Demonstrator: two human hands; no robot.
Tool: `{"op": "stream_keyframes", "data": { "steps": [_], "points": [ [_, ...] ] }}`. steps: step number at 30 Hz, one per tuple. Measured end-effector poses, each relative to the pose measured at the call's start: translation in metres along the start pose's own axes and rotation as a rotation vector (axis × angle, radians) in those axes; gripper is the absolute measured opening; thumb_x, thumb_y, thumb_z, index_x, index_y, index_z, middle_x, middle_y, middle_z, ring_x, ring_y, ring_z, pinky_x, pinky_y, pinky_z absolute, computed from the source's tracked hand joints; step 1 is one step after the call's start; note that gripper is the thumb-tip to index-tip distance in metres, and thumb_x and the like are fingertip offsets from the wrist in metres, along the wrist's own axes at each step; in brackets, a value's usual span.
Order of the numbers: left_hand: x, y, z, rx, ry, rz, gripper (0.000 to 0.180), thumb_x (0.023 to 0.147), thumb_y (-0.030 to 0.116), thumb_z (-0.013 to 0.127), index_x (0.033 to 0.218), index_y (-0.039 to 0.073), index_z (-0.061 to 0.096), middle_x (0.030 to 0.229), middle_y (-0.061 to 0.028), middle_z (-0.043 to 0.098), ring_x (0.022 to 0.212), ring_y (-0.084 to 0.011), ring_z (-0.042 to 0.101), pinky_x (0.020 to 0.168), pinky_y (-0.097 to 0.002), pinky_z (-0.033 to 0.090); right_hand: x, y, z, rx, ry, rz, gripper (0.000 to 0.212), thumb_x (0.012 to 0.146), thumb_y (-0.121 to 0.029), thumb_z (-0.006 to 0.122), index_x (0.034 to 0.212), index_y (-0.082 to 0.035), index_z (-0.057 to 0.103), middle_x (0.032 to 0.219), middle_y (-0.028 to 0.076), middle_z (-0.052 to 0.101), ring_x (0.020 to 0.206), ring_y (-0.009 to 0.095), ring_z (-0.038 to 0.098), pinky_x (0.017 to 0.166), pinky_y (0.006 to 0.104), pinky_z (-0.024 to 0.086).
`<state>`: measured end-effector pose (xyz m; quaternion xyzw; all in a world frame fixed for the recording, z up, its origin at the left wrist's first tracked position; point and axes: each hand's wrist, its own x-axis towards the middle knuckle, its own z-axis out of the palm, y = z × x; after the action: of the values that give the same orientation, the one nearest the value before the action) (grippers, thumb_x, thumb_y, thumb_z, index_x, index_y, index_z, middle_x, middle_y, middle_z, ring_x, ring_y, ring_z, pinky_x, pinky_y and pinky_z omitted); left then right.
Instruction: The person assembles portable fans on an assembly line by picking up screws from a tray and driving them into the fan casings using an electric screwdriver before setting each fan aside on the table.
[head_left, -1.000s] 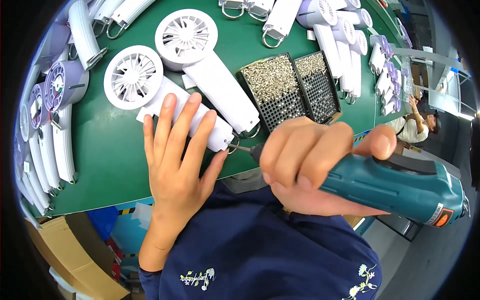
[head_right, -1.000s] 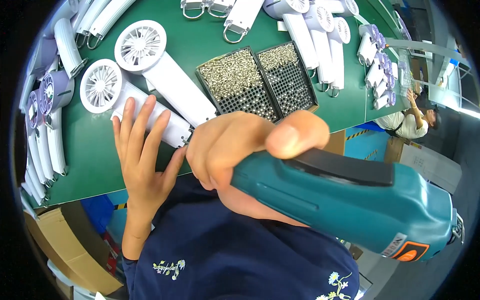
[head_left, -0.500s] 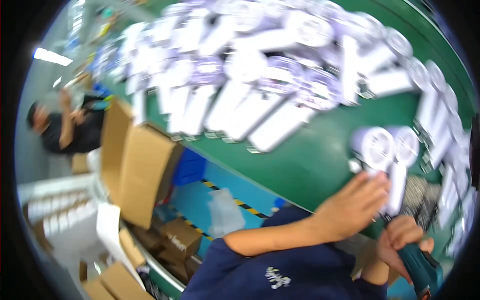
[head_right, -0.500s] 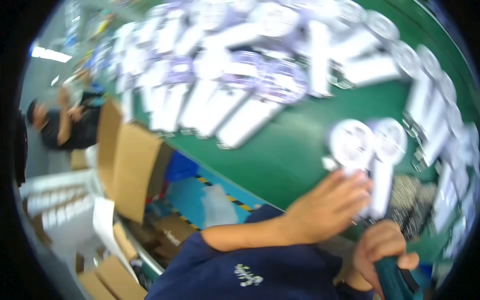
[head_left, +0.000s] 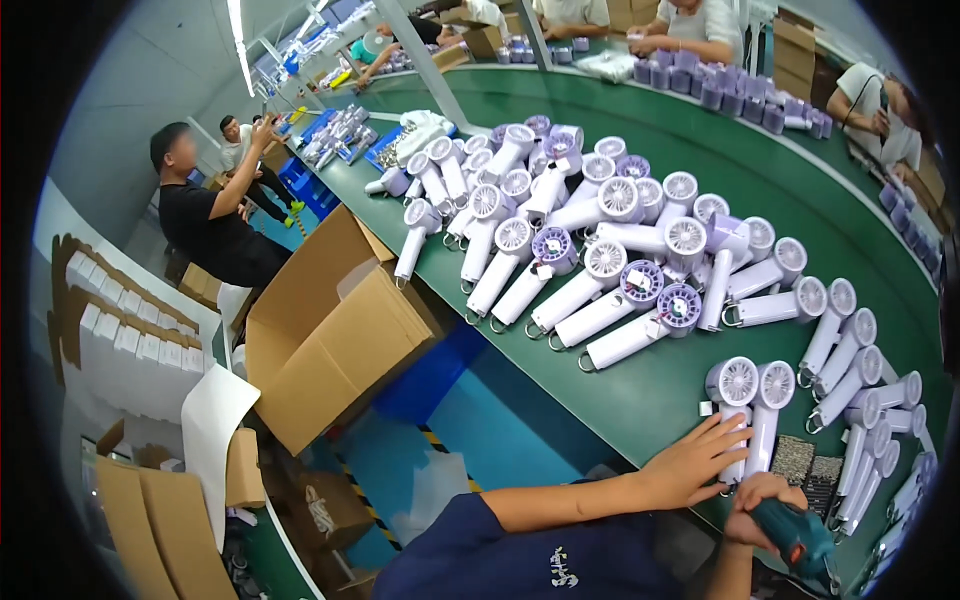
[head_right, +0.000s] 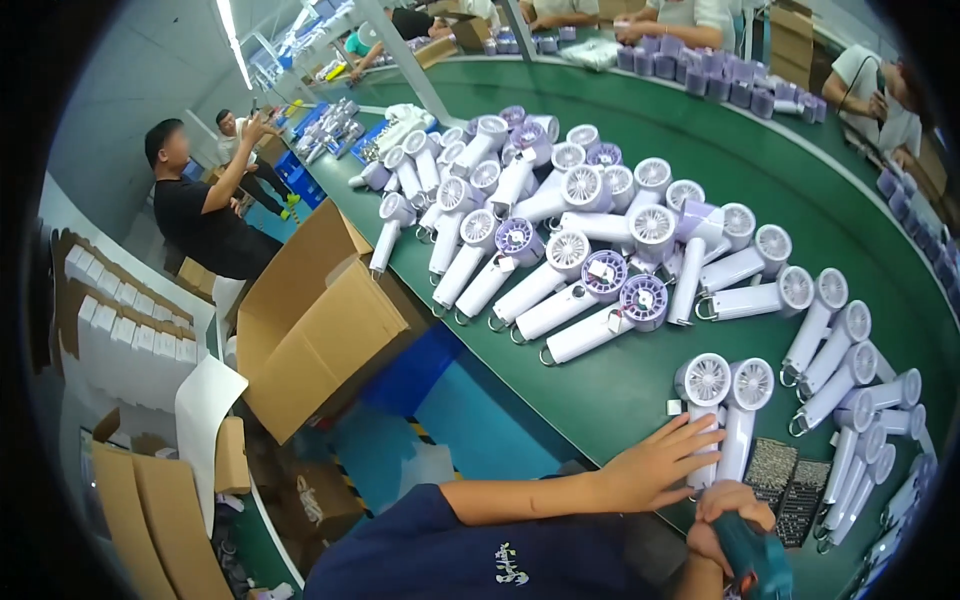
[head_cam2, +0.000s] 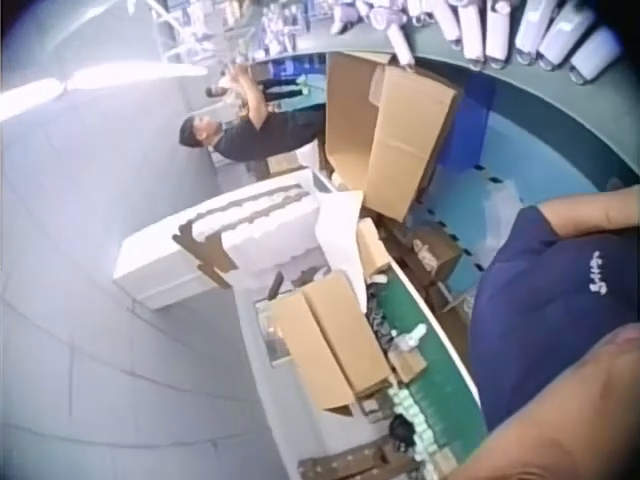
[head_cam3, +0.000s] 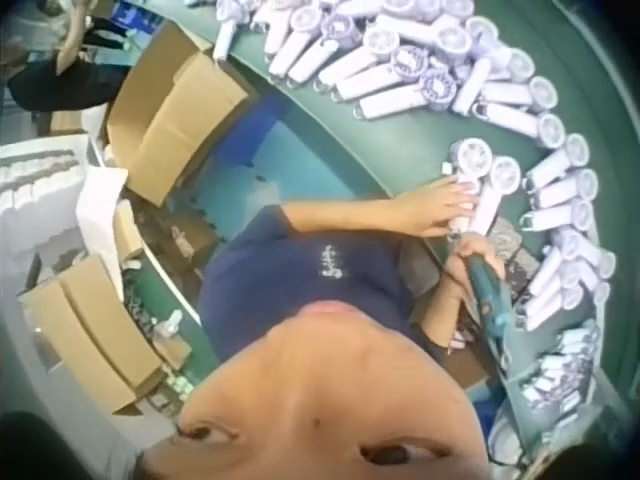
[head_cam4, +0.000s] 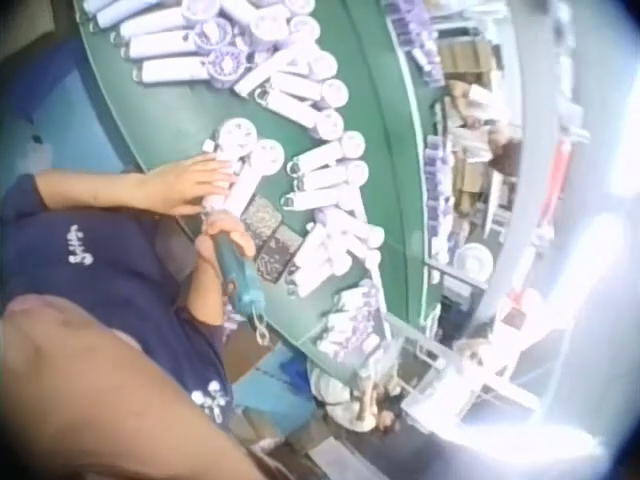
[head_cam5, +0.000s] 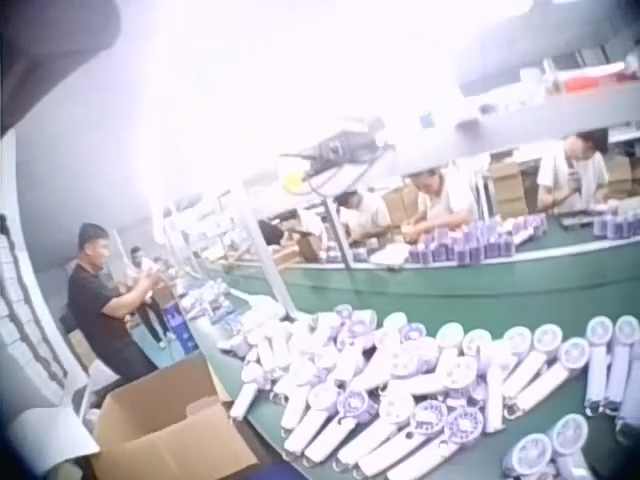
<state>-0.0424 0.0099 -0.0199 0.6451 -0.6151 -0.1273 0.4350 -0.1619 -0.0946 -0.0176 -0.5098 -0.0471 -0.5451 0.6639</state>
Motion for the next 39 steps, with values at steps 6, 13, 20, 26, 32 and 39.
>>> {"op": "stream_keyframes", "data": {
  "steps": [6,13,20,26,32,39],
  "points": [
    [-0.002,-0.021,0.007,-0.042,0.125,0.089,0.059,0.076,0.012,0.075,0.13,0.004,0.051,0.147,-0.0189,0.041,0.141,-0.0381,0.032,0.117,-0.0508,0.022,0.041,-0.038,0.003,0.151,0.28,0.013,0.078,0.081,-0.08,0.046,0.116,-0.011,0.039,0.061,0.003,0.043,0.039,0.012,0.039,0.034,0.0243,0.035],
    [0.018,0.045,0.029,0.298,0.307,-0.372,0.074,0.082,0.03,0.075,0.138,-0.005,0.04,0.146,-0.0436,0.011,0.135,-0.0564,0.018,0.11,-0.0584,0.021,0.035,-0.102,-0.031,0.105,0.442,-0.218,0.077,0.086,-0.08,0.034,0.122,-0.012,0.038,0.06,0.003,0.042,0.036,0.014,0.037,0.032,0.0265,0.032],
    [0.05,0.028,0.045,0.578,0.207,-0.491,0.076,0.082,0.042,0.072,0.133,-0.006,0.044,0.143,-0.0491,0.011,0.134,-0.0572,0.022,0.108,-0.0599,0.021,0.006,-0.105,-0.056,0.175,0.608,-0.047,0.079,0.084,-0.084,0.031,0.119,-0.014,0.039,0.057,0.003,0.041,0.034,0.014,0.037,0.03,0.0284,0.034],
    [0.05,0.031,0.04,0.672,0.148,-0.523,0.067,0.081,0.035,0.071,0.13,-0.004,0.047,0.144,-0.0486,0.012,0.126,-0.0561,0.032,0.1,-0.0594,0.031,-0.006,-0.096,-0.061,0.243,0.672,0.08,0.077,0.085,-0.083,0.026,0.114,-0.014,0.039,0.057,0.002,0.043,0.035,0.013,0.037,0.031,0.0281,0.035],
    [0.054,0.019,0.02,0.58,0.191,-0.546,0.053,0.076,0.03,0.075,0.11,-0.007,0.059,0.139,-0.0399,0.031,0.118,-0.0515,0.04,0.099,-0.0532,0.038,-0.019,-0.087,-0.049,0.183,0.59,0.207,0.074,0.089,-0.08,0.025,0.118,-0.013,0.037,0.058,0.001,0.042,0.036,0.012,0.039,0.033,0.026,0.034],
    [0.04,0.037,-0.011,-1.346,0.328,-0.661,0.058,0.071,0.038,0.069,0.112,0.0,0.053,0.114,-0.0245,0.056,0.108,-0.0359,0.06,0.082,-0.0432,0.056,-0.039,-0.083,-0.025,0.104,0.391,0.611,0.054,0.09,-0.024,0.071,0.126,-0.002,0.038,0.117,0.025,0.062,0.055,0.01,0.055,0.05,0.0215,0.046]
  ]
}}
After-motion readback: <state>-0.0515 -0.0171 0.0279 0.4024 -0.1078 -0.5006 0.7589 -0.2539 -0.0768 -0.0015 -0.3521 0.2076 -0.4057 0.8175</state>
